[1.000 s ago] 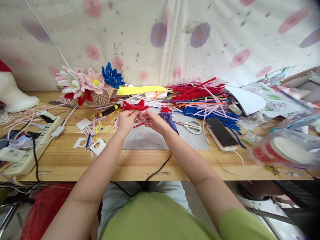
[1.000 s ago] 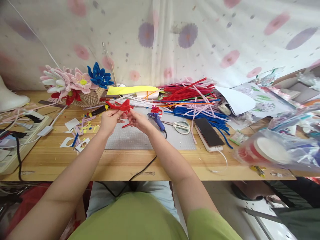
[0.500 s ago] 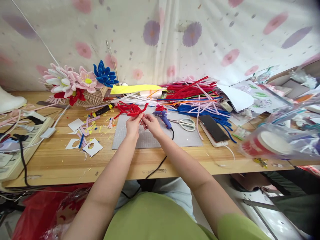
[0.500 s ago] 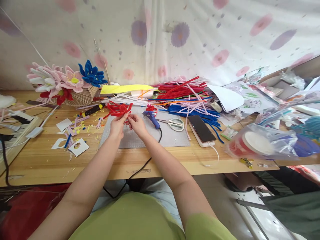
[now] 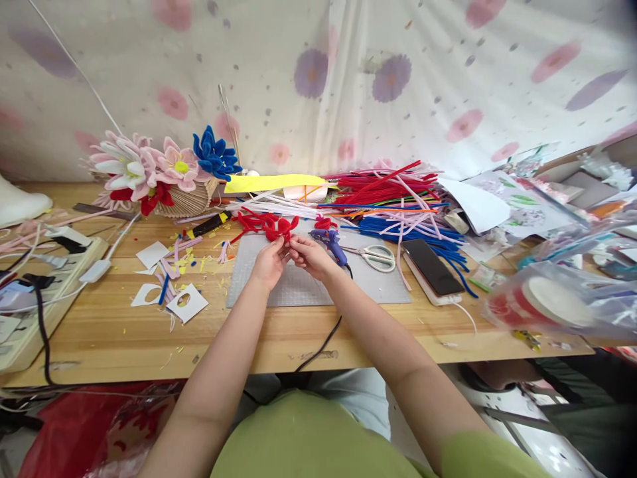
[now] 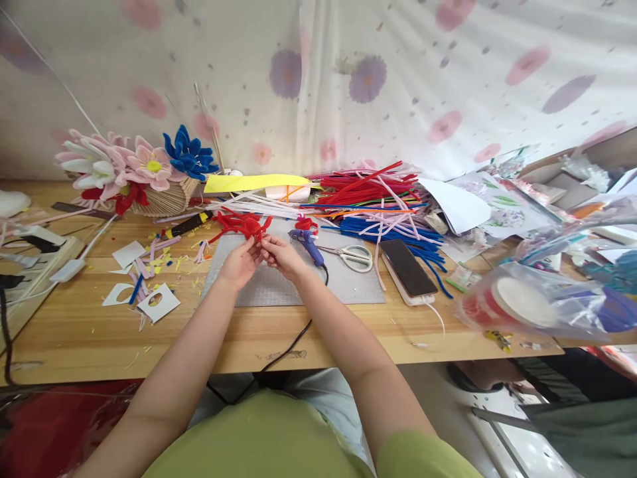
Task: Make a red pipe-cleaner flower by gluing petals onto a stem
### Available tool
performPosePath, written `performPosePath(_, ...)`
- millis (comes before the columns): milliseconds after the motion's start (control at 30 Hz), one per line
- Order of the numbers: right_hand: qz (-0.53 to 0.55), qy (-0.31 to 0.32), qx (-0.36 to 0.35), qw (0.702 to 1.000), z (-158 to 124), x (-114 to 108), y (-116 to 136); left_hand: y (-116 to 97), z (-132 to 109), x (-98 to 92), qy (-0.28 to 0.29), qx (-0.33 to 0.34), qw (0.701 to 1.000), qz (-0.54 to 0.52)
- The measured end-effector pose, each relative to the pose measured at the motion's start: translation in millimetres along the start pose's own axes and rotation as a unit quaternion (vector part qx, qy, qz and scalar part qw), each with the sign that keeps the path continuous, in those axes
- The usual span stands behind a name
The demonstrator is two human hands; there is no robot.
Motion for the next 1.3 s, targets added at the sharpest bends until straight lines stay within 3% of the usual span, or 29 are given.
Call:
performPosePath(200,-0.013,-0.021,0.003,1.0,4.0,-3.8,-6.1,3.1,6.1,-4.4,-0.044,0.056,0.997,0.039)
performPosePath(500,-0.072,0.005,0.0,0.997,6.7,-1.0,-4.4,4.5,13.9,-7.9,-0.042,0.06,0.997,0.028)
performPosePath(700,-0.135,-0.04,-0.024,0.99,10.1,2.2,-0.3,2.9,20.5,-9.4,-0.098,0.156,0.982,0.044)
performPosePath(900,-0.123,-0.027,-0.041,0.991,14.8,7.7,3.4,-1.6,19.6,-4.8,-0.155,0.247,0.954,0.066)
performPosePath(1000,-0.102,-0.009,-0.047,0.994,15.6,6.7,5.7,-2.8,18.2,-0.7,-0.116,0.21,0.969,0.061)
performPosePath(1167,-0.062,0.046,-0.021,0.997,10.7,1.6,11.1,-2.6,15.1,4.4,0.025,0.071,0.996,0.043)
performPosePath(1300,-0.078,0.045,0.004,0.996,7.8,1.4,12.9,-3.9,14.8,3.6,-0.011,0.105,0.993,0.054)
Point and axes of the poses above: each hand's wrist, its own z-axis towards the middle knuckle, its own x-axis out of the palm, y = z × x, the point moved 3 cm from there along z, towards the middle knuckle, and after that the axes turned 7 degrees about -z, right-handed, at the moved point
